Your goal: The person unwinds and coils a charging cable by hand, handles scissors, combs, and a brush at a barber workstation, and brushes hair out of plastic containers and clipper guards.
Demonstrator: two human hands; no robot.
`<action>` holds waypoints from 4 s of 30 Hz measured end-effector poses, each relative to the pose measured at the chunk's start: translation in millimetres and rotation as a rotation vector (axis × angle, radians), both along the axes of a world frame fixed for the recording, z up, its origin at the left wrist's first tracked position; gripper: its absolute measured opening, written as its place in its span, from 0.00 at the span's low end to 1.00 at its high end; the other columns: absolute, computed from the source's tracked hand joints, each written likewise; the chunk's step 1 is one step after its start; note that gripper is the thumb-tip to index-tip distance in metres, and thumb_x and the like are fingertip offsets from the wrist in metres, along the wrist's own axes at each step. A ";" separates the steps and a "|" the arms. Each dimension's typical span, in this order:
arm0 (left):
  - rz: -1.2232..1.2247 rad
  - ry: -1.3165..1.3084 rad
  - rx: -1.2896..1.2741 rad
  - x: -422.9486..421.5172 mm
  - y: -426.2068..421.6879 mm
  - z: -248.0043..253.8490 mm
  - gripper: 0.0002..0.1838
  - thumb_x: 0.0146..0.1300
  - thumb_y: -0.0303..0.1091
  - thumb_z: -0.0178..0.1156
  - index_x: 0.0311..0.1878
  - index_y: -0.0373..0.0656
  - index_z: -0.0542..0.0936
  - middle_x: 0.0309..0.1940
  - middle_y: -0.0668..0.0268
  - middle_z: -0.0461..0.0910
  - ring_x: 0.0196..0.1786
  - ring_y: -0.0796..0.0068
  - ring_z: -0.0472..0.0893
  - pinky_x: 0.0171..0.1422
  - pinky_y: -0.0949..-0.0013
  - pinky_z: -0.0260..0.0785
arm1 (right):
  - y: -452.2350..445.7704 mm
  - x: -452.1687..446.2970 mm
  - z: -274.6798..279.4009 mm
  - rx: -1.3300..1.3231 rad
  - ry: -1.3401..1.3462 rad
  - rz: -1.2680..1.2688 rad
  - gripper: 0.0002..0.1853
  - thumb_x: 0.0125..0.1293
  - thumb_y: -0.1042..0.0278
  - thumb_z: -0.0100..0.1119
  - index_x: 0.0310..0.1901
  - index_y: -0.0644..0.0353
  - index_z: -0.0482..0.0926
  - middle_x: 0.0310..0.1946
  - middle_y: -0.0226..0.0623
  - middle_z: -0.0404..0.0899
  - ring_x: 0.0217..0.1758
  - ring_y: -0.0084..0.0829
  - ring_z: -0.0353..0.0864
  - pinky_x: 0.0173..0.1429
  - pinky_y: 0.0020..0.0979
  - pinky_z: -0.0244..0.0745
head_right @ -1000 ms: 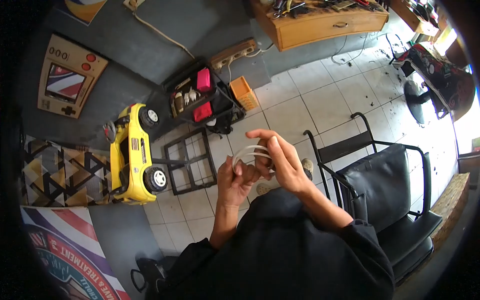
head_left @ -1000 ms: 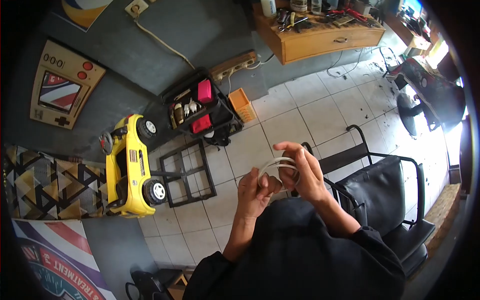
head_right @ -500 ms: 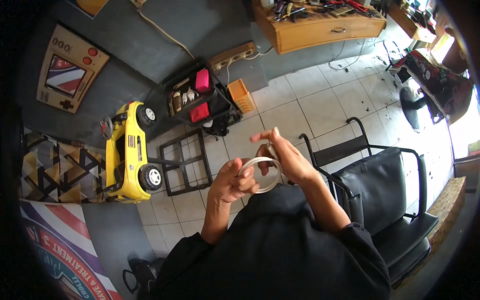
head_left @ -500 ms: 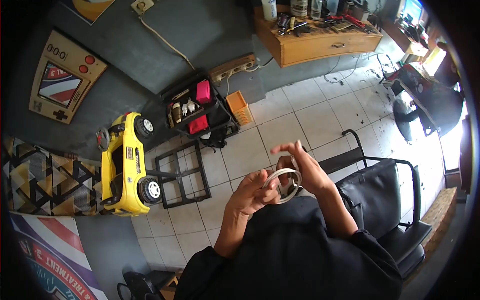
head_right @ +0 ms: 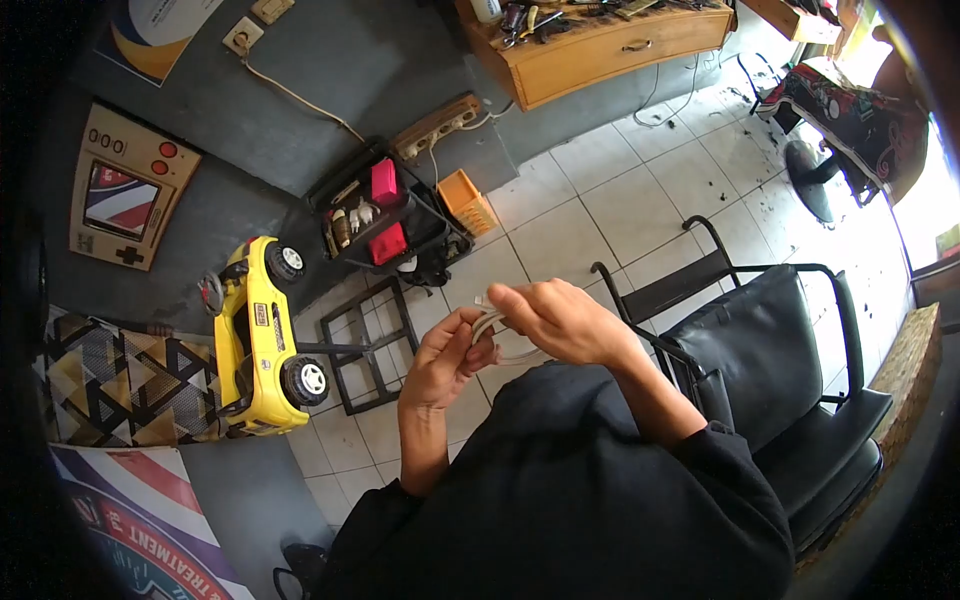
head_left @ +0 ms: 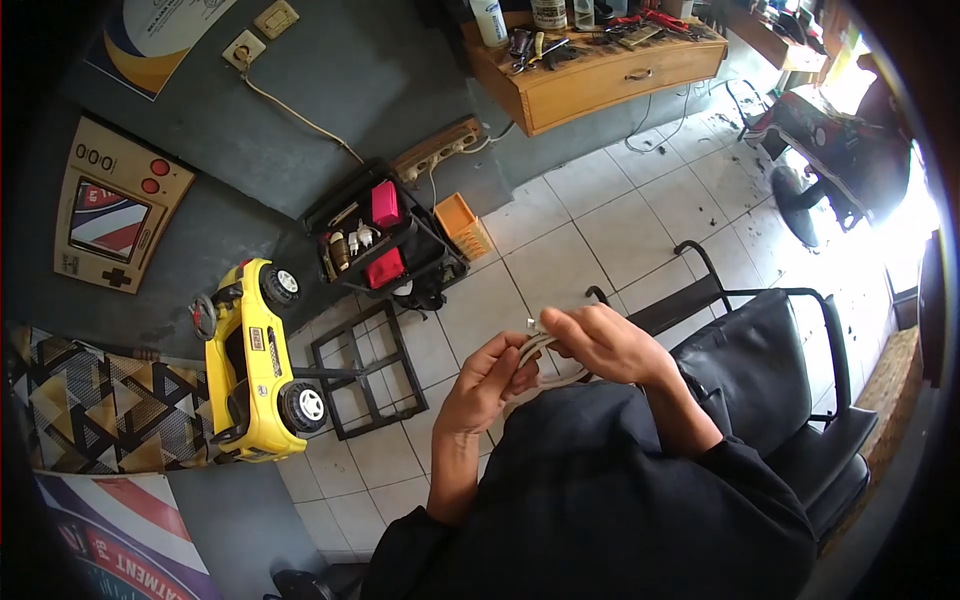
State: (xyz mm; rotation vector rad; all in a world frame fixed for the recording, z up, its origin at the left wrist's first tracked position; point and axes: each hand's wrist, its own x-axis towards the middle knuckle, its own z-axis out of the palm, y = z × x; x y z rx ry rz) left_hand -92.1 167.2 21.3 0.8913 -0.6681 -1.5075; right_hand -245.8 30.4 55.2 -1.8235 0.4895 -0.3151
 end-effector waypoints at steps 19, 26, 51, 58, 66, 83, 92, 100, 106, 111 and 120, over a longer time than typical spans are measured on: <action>0.017 -0.203 0.131 -6.3 2.8 17.8 0.22 0.72 0.49 0.46 0.33 0.38 0.75 0.20 0.75 0.67 0.23 0.89 0.62 0.29 0.81 0.56 | -14.3 0.1 0.7 0.034 -0.061 0.203 0.25 0.72 0.52 0.48 0.26 0.68 0.75 0.14 0.39 0.73 0.18 0.31 0.73 0.27 0.32 0.68; 0.031 -0.024 -0.024 -5.0 0.7 3.9 0.21 0.73 0.45 0.43 0.32 0.39 0.74 0.19 0.75 0.66 0.21 0.87 0.61 0.29 0.78 0.57 | -7.1 -5.6 -36.1 0.678 -0.453 0.427 0.27 0.75 0.47 0.36 0.35 0.67 0.73 0.18 0.31 0.74 0.23 0.23 0.72 0.27 0.26 0.66; 0.064 0.344 -0.077 11.2 -21.8 3.4 0.27 0.71 0.58 0.39 0.23 0.49 0.66 0.13 0.77 0.54 0.16 0.82 0.53 0.34 0.74 0.55 | -20.9 14.3 -22.8 0.448 -0.200 0.168 0.23 0.73 0.50 0.45 0.33 0.65 0.76 0.22 0.31 0.74 0.24 0.21 0.69 0.30 0.28 0.65; 0.176 0.139 -0.080 0.1 -24.2 -11.4 0.25 0.73 0.54 0.38 0.29 0.44 0.71 0.15 0.75 0.58 0.21 0.81 0.59 0.37 0.72 0.59 | -13.6 12.5 -20.5 1.044 -0.358 0.093 0.22 0.75 0.50 0.41 0.31 0.60 0.70 0.20 0.22 0.61 0.21 0.17 0.60 0.27 0.22 0.57; -0.187 -0.241 0.123 15.2 -27.5 22.3 0.25 0.73 0.53 0.40 0.34 0.40 0.74 0.17 0.75 0.61 0.22 0.82 0.61 0.32 0.75 0.58 | -23.1 15.7 10.3 0.107 -0.017 0.349 0.24 0.71 0.52 0.50 0.29 0.67 0.77 0.19 0.33 0.74 0.22 0.21 0.70 0.28 0.27 0.66; 0.094 -0.087 0.205 -5.9 -28.1 9.6 0.24 0.74 0.51 0.40 0.25 0.44 0.66 0.13 0.76 0.55 0.17 0.82 0.56 0.26 0.74 0.55 | -24.0 1.8 -6.9 0.202 -0.096 0.089 0.19 0.72 0.56 0.49 0.32 0.67 0.75 0.22 0.35 0.76 0.28 0.25 0.75 0.35 0.29 0.70; 0.277 0.247 -0.089 -0.9 -20.6 -4.1 0.27 0.74 0.56 0.32 0.24 0.49 0.65 0.10 0.77 0.51 0.15 0.80 0.51 0.30 0.72 0.53 | -19.0 4.4 -16.8 0.355 -0.273 0.152 0.19 0.74 0.56 0.44 0.39 0.67 0.74 0.31 0.31 0.78 0.36 0.22 0.74 0.43 0.26 0.70; 0.157 0.032 0.048 -3.5 -21.4 15.6 0.27 0.73 0.53 0.38 0.33 0.39 0.74 0.20 0.71 0.67 0.23 0.78 0.65 0.34 0.75 0.60 | -10.3 7.7 -25.0 0.402 -0.321 0.027 0.18 0.74 0.57 0.44 0.31 0.64 0.70 0.21 0.31 0.70 0.25 0.25 0.71 0.32 0.29 0.68; 0.232 -0.039 0.363 -11.3 -30.6 5.4 0.23 0.71 0.52 0.44 0.27 0.43 0.71 0.16 0.75 0.58 0.19 0.81 0.58 0.31 0.74 0.58 | -6.8 11.0 -15.4 -0.256 -0.110 0.096 0.12 0.70 0.64 0.50 0.38 0.66 0.76 0.22 0.46 0.76 0.25 0.34 0.77 0.33 0.33 0.71; 0.551 0.326 0.222 -11.1 -30.4 -9.9 0.24 0.69 0.51 0.50 0.19 0.52 0.59 0.12 0.77 0.48 0.14 0.82 0.48 0.23 0.73 0.46 | -30.6 -1.9 -32.4 0.216 -0.195 -0.056 0.28 0.76 0.51 0.29 0.53 0.69 0.73 0.43 0.47 0.80 0.48 0.38 0.78 0.58 0.35 0.69; 0.863 0.415 0.154 -19.4 -47.7 9.1 0.25 0.72 0.52 0.44 0.19 0.51 0.59 0.12 0.76 0.46 0.16 0.79 0.48 0.24 0.72 0.47 | 7.0 11.1 -57.4 0.524 -0.373 -0.070 0.23 0.75 0.55 0.41 0.56 0.69 0.71 0.44 0.35 0.77 0.47 0.22 0.72 0.53 0.25 0.66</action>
